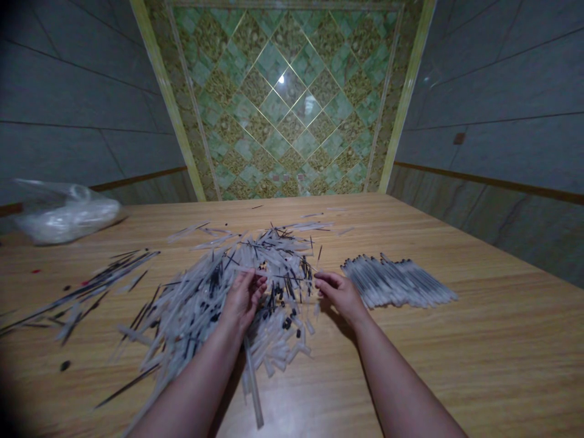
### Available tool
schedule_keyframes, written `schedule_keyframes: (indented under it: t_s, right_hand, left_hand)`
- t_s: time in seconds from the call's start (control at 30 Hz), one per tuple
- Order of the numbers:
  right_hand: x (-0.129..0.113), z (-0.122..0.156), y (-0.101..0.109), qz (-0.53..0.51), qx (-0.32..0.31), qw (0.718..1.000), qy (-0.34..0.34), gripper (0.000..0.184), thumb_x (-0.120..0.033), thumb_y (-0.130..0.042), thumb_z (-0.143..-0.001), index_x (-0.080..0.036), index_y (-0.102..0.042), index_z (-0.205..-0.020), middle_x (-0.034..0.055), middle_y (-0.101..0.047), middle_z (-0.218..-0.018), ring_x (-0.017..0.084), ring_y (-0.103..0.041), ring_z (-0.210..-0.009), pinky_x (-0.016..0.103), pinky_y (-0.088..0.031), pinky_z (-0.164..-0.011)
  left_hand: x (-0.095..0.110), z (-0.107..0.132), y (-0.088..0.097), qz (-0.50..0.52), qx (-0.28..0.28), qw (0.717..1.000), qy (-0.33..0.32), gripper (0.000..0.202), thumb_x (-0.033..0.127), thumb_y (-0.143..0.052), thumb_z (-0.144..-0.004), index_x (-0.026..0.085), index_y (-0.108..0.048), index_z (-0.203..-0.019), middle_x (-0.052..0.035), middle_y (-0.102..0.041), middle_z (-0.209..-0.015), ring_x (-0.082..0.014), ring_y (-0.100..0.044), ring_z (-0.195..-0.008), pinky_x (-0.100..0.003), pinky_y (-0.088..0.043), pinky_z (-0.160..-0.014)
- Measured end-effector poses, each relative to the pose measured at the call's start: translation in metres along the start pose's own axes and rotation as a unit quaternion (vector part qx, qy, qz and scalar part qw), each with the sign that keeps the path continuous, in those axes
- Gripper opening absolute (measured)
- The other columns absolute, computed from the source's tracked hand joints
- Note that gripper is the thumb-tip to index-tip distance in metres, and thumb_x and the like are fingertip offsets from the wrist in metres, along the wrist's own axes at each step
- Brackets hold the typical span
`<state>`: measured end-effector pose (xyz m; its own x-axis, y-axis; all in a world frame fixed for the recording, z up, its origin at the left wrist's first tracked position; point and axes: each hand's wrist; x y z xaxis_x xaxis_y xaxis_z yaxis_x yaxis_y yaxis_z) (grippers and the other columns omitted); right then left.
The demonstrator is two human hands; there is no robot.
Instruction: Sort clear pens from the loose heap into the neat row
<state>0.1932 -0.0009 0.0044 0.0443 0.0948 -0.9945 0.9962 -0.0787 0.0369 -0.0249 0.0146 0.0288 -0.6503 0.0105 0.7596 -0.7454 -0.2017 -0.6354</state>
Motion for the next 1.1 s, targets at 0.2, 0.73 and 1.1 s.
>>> schedule_keyframes:
  t_s: [0.2, 0.73, 1.1]
  right_hand:
    - [-0.001, -0.004, 0.001, 0.063, 0.114, 0.986, 0.103, 0.04, -0.043, -0.059, -0.071, -0.015, -0.062, -0.098, 0.0084, -0.067, -0.083, 0.019, -0.062, -0.074, 0.034, -0.05, -0.069]
    - [-0.013, 0.018, -0.041, -0.042, -0.073, 0.992, 0.097, 0.055, -0.051, -0.029, -0.087, -0.029, -0.019, -0.137, 0.0057, -0.039, -0.136, 0.015, -0.04, -0.121, 0.035, -0.035, -0.096]
    - [0.027, -0.012, 0.014, 0.286, 0.075, 0.95, 0.104, 0.032, -0.037, -0.049, -0.076, -0.017, -0.066, -0.094, 0.0094, -0.065, -0.096, 0.02, -0.057, -0.092, 0.033, -0.043, -0.081]
  left_hand:
    - [-0.013, 0.004, -0.003, -0.02, 0.007, 1.0, -0.008, 0.021, 0.02, -0.066, -0.067, 0.015, -0.05, -0.079, -0.0005, -0.062, -0.067, -0.0089, -0.061, -0.057, -0.019, -0.05, -0.055]
    - [-0.032, 0.018, -0.009, 0.036, -0.052, 0.992, 0.107, 0.014, 0.008, -0.061, -0.071, 0.012, -0.053, -0.083, -0.0084, -0.066, -0.076, -0.0153, -0.066, -0.07, -0.022, -0.055, -0.063]
    - [-0.009, -0.003, 0.001, 0.157, 0.016, 0.984, 0.083, 0.008, 0.006, -0.05, -0.079, 0.01, -0.056, -0.074, -0.0079, -0.066, -0.072, -0.0096, -0.064, -0.063, -0.017, -0.054, -0.059]
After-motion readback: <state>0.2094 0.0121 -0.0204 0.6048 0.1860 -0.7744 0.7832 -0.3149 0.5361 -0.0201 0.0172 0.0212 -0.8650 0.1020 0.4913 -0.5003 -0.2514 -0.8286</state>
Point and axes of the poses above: each hand's wrist, its own z-axis away from the middle knuckle, its own y-axis out of the back of the hand, x = y × z
